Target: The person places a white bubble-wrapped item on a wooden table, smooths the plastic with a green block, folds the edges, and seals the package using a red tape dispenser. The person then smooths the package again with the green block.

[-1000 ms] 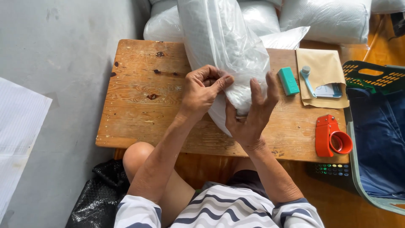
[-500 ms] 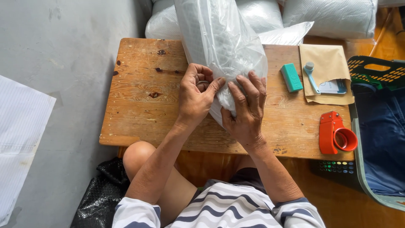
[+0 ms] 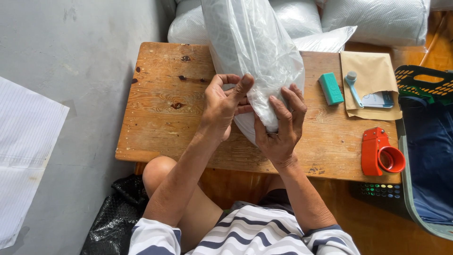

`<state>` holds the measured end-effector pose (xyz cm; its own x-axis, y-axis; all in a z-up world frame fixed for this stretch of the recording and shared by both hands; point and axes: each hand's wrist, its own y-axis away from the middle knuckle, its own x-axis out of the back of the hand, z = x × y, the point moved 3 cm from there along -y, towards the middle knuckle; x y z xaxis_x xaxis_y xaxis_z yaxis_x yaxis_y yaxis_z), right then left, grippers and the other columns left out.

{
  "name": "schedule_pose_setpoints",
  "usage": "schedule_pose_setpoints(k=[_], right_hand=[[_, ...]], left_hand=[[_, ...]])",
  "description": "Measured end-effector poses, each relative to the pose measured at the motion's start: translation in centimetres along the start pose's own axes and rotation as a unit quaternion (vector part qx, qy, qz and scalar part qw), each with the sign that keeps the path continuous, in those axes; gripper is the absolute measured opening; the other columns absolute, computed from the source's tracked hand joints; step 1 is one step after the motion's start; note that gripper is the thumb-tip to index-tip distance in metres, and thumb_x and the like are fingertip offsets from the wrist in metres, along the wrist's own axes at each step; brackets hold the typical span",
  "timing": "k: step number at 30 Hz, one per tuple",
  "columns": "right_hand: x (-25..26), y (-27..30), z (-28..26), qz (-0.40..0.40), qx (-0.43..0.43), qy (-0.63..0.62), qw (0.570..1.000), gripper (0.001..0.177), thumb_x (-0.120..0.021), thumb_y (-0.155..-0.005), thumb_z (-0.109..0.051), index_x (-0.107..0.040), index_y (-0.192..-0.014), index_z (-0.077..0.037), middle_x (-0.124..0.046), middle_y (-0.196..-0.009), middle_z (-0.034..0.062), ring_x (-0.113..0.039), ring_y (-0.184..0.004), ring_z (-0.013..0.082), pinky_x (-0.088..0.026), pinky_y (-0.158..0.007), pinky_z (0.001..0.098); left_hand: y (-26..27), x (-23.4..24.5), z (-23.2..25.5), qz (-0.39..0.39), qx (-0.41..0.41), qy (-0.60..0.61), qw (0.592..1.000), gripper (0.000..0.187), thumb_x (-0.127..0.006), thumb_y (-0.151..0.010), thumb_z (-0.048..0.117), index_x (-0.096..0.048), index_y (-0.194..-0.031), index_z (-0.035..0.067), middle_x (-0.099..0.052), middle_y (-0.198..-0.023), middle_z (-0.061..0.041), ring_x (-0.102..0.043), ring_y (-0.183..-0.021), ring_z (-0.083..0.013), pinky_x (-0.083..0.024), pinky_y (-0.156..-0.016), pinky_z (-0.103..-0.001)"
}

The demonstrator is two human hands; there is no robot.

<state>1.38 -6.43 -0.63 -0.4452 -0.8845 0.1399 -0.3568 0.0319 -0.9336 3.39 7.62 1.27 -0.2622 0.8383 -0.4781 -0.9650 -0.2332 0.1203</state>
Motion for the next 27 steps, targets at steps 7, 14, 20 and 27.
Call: schedule_pose_setpoints(k=[7, 14, 20, 27], right_hand=[[-0.2, 0.4, 0.2, -0.009, 0.017, 0.009, 1.0, 0.033, -0.081, -0.088, -0.004, -0.069, -0.118, -0.001, -0.056, -0.128, 0.0201, -0.054, -0.129, 0.0502, -0.042, -0.111, 0.0623], [0.1, 0.1, 0.5, -0.01, 0.007, 0.014, 1.0, 0.03, -0.075, -0.092, -0.003, -0.068, -0.121, -0.001, -0.057, -0.13, 0.0197, -0.053, -0.131, 0.0481, -0.039, -0.113, 0.0615], [0.1, 1.0, 0.9, -0.003, 0.008, 0.005, 1.0, 0.032, -0.072, -0.094, -0.006, -0.068, -0.125, 0.0, -0.059, -0.133, 0.0222, -0.052, -0.134, 0.0481, -0.036, -0.117, 0.0599], [-0.7, 1.8, 0.5, -0.046, 0.058, 0.034, 0.997, 0.036, -0.05, -0.104, -0.021, -0.075, -0.129, -0.013, -0.057, -0.148, 0.019, -0.037, -0.147, 0.0437, -0.021, -0.122, 0.063]], left_hand=[[-1.2, -0.4, 0.0, -0.025, -0.04, -0.135, 0.99, 0.069, -0.095, -0.072, 0.024, -0.047, -0.116, 0.001, -0.072, -0.072, -0.011, -0.074, -0.06, -0.0151, -0.06, -0.055, -0.023], [-3.3, 0.0, -3.4, -0.029, -0.05, -0.017, 0.998, 0.045, -0.088, -0.081, 0.015, -0.052, -0.105, 0.002, -0.069, -0.071, -0.01, -0.072, -0.064, -0.0144, -0.061, -0.055, -0.025], [-3.2, 0.8, -3.6, -0.032, -0.037, 0.012, 0.999, 0.043, -0.087, -0.083, 0.011, -0.053, -0.105, -0.001, -0.07, -0.075, -0.013, -0.074, -0.066, -0.0178, -0.064, -0.058, -0.029], [-1.0, 1.4, -1.0, -0.014, -0.17, -0.128, 0.977, 0.053, -0.091, -0.082, 0.018, -0.049, -0.114, 0.006, -0.066, -0.092, -0.009, -0.072, -0.08, -0.0111, -0.061, -0.064, -0.022]])
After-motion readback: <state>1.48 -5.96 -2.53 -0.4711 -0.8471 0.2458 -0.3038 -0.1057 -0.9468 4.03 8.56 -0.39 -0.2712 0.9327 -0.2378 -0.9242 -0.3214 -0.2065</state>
